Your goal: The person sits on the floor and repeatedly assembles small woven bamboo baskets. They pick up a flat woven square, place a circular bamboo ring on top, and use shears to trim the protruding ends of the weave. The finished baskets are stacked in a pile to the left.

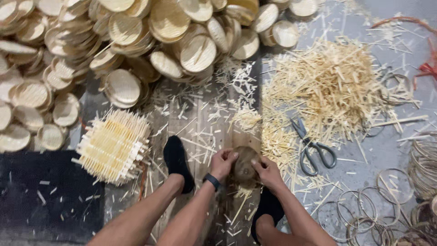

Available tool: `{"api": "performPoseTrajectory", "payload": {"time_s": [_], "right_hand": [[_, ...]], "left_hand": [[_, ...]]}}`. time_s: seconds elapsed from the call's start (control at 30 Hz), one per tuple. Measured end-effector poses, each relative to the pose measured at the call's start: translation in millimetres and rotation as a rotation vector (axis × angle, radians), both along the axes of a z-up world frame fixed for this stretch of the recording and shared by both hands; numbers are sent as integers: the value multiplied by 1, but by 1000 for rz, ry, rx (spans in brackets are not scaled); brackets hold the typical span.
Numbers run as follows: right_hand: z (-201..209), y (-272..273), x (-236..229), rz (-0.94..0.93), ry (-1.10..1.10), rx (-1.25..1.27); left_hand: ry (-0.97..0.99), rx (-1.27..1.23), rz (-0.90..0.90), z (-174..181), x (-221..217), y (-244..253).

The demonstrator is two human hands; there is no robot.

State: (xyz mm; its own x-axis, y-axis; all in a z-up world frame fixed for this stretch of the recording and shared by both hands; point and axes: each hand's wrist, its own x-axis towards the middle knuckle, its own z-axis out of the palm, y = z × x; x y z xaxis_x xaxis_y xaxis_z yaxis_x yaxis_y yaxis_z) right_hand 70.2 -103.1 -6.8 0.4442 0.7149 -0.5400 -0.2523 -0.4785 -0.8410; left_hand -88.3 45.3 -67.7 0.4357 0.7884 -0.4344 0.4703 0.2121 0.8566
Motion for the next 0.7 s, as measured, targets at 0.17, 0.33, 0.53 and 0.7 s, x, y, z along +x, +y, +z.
{"api": "performPoseTrajectory", "payload": {"time_s": [0.17, 0.33, 0.53, 0.7], "right_hand": [[-45, 6, -25, -266, 429, 117], [-29, 0, -27, -283, 514, 89], [-5, -1, -28, -276, 574, -14], [-34, -14, -23, -273, 616, 69]], "left_hand": [[326, 733, 10, 69, -85, 106], [1187, 868, 15, 165, -200, 206], [1140, 372, -107, 188, -241, 207], [765, 492, 27, 177, -269, 224]]}}
